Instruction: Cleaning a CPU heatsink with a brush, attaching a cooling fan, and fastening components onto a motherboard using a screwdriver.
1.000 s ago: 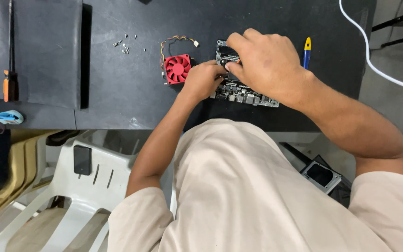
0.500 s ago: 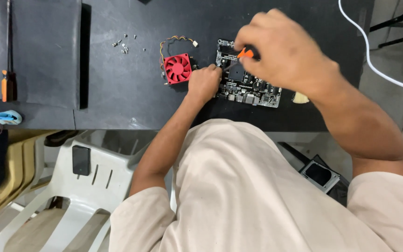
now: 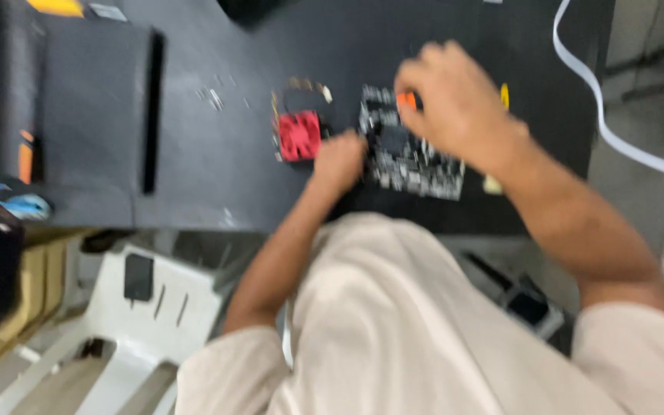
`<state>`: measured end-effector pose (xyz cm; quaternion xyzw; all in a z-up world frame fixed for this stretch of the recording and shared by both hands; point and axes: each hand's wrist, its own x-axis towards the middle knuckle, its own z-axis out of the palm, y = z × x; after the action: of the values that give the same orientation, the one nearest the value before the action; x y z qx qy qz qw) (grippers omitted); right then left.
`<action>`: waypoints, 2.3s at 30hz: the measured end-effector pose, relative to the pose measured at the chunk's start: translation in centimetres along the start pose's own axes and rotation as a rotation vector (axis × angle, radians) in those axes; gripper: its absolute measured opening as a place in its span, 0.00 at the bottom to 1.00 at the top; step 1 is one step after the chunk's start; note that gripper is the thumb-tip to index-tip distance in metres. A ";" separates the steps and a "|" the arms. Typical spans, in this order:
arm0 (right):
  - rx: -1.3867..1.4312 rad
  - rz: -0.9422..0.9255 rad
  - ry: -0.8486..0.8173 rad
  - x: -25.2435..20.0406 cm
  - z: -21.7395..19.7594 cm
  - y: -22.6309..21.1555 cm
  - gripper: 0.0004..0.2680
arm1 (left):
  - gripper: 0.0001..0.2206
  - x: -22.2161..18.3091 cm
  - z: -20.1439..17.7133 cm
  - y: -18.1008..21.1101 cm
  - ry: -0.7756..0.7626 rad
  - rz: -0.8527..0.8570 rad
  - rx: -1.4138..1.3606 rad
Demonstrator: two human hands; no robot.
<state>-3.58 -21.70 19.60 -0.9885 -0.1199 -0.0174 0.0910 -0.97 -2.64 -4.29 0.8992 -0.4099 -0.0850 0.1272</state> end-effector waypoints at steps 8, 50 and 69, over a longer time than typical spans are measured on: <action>0.134 0.161 -0.135 0.4 -0.5 0.5 0.04 | 0.19 1.1 -2.5 1.3 -0.057 -0.178 -0.191; -0.248 0.208 0.003 1.2 1.4 -1.1 0.09 | 0.25 1.7 -1.3 2.8 -0.046 -0.332 -0.334; -0.132 0.186 -0.119 0.6 0.4 -0.8 0.07 | 0.24 1.0 -1.0 3.2 0.026 -0.288 -0.198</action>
<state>-3.14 -20.76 19.42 -0.9984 -0.0313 0.0423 0.0199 -2.34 -5.28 -2.46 0.9327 -0.2646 -0.1306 0.2071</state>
